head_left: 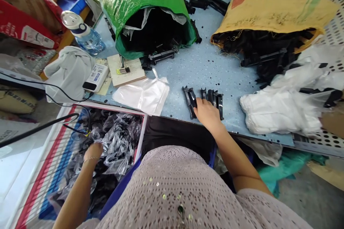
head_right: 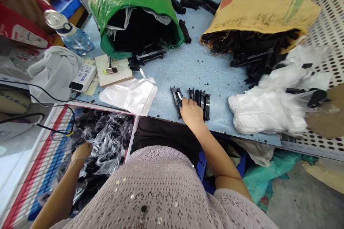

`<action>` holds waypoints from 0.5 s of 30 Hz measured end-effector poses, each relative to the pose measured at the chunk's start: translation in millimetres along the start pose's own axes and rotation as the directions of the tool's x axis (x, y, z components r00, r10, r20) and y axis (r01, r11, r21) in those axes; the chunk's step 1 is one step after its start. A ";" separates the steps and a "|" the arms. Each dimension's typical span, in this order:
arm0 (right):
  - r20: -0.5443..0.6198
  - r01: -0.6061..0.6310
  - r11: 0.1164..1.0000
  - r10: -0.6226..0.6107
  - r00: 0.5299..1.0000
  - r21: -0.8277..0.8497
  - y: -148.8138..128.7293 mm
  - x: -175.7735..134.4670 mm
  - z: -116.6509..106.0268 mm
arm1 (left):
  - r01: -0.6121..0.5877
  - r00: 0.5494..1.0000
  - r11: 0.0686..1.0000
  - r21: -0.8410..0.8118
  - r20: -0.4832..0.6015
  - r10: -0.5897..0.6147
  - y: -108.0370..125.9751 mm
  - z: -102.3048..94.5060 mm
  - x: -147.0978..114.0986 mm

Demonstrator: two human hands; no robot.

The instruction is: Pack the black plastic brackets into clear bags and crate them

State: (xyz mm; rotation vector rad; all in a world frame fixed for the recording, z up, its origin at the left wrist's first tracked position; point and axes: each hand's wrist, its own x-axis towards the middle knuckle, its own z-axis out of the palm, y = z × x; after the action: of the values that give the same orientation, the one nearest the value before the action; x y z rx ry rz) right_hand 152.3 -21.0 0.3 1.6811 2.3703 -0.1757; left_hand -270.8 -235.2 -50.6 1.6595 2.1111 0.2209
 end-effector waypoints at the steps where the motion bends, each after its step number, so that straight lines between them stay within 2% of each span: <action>1: 0.013 0.007 0.999 -0.007 1.000 0.034 -3.4 0.7 1.4 | 0.063 0.994 0.998 0.019 -0.090 -0.062 4.9 3.0 14.8; 3: 0.037 0.005 0.995 -0.008 0.999 0.099 -8.7 3.2 3.2 | 0.116 0.960 0.993 0.031 -0.260 -0.104 34.1 9.0 48.4; 4: 0.047 -0.003 0.992 -0.003 0.999 0.125 -10.0 4.7 3.8 | 0.028 0.945 1.000 0.013 -0.327 -0.022 56.9 12.1 65.6; 6: 0.061 -0.017 0.982 0.006 0.998 0.187 -9.1 7.7 5.3 | -0.251 0.904 0.968 0.019 -0.353 0.241 108.5 18.1 97.6; 7: 0.064 -0.022 0.972 0.007 0.998 0.235 -7.0 8.9 6.6 | -0.310 0.887 0.950 0.049 -0.345 0.307 131.9 20.7 111.4; 9: 0.057 -0.022 0.917 -0.001 0.998 0.399 -1.6 10.7 10.9 | -0.321 0.896 0.945 0.061 -0.303 0.324 163.5 23.5 133.8; 10: 0.041 -0.016 0.856 -0.006 0.999 0.516 0.4 11.6 13.9 | -0.299 0.912 0.954 0.030 -0.284 0.295 170.1 23.4 142.5; 11: 0.024 -0.010 0.760 -0.007 1.000 0.650 1.1 12.6 17.0 | -0.273 0.929 0.962 -0.034 -0.268 0.254 170.9 22.2 149.7; 12: 0.018 -0.011 0.619 -0.005 1.000 0.785 -0.3 14.1 19.8 | -0.245 0.945 0.962 -0.122 -0.251 0.209 167.4 20.0 155.5; 14: 0.051 -0.041 0.230 -0.037 0.998 0.972 -10.8 19.1 22.8 | -0.184 0.971 0.931 -0.315 -0.203 0.123 154.2 13.5 163.1; 15: 0.076 -0.075 0.025 -0.087 0.993 0.997 -19.8 23.0 22.7 | -0.150 0.981 0.907 -0.393 -0.169 0.090 147.8 9.9 165.2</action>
State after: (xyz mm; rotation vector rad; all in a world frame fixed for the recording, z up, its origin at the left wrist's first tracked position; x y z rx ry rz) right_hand 129.0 -11.8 -28.1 1.8509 2.0377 -2.4611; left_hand -165.9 -39.9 -42.2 1.5569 1.8967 0.7875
